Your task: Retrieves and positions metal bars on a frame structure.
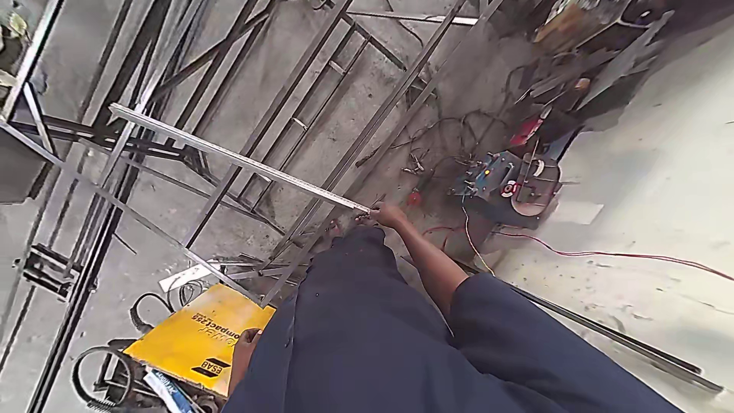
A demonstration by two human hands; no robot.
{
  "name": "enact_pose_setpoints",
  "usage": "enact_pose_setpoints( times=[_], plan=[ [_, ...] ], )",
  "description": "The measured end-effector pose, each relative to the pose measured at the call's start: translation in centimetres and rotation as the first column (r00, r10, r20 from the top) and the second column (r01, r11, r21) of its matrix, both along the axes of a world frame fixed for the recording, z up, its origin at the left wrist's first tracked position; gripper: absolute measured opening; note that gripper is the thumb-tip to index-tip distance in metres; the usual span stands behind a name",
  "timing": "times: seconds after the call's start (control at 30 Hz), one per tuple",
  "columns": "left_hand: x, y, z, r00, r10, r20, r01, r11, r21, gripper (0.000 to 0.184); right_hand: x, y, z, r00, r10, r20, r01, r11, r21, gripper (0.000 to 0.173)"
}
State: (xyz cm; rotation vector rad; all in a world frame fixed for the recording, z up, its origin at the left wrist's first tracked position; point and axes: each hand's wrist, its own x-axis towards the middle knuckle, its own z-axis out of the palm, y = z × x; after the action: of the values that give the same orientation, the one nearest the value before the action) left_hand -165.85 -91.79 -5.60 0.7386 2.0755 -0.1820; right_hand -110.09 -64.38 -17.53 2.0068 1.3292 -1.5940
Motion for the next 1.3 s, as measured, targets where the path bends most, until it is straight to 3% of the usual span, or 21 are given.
enact_pose_setpoints(
  times=[0.2,0.4,0.5,0.7,0.83,1.0,1.13,1.3],
  plan=[
    [0.8,0.2,0.7,1.0,0.006,-0.013,-0.006,1.0,0.024,0.026,0.1,0.1,0.5,1.0,0.01,-0.008,-0.01,1.0,-0.001,0.043],
    [5.2,3.4,3.6,0.977,0.209,0.032,-0.21,0.977,0.04,0.027,0.0,0.4,0.3,0.998,0.053,-0.014,-0.053,0.999,0.0,0.041],
    [6.5,3.6,3.8,0.972,0.233,0.04,-0.235,0.969,0.073,0.027,-0.5,1.1,1.6,0.996,0.085,-0.02,-0.086,0.995,-0.047,0.04],
    [8.1,-0.1,2.4,0.946,0.307,0.103,-0.316,0.944,0.096,0.029,-3.4,4.8,3.5,0.98,-0.073,-0.183,0.099,0.986,0.137,0.035],
    [10.2,-4.2,-0.1,0.912,0.394,0.112,-0.402,0.914,0.058,0.032,-4.9,8.1,7.9,0.981,-0.108,-0.162,0.132,0.98,0.148,0.037],
    [16.1,-10.0,-1.6,0.757,0.627,0.184,-0.633,0.773,-0.034,0.037,-5.4,9.2,10.6,0.995,-0.021,-0.1,0.038,0.984,0.173,0.041],
    [22.2,-15.3,-4.0,0.595,0.767,0.24,-0.787,0.617,-0.022,0.036,-4.1,8.4,10.5,0.997,0.045,-0.062,-0.035,0.986,0.162,0.036],
    [30.6,-20.1,-5.9,0.446,0.86,0.247,-0.866,0.485,-0.124,0.037,-4.0,7.1,11.1,0.984,0.162,-0.078,-0.151,0.98,0.129,0.033]
  ],
)
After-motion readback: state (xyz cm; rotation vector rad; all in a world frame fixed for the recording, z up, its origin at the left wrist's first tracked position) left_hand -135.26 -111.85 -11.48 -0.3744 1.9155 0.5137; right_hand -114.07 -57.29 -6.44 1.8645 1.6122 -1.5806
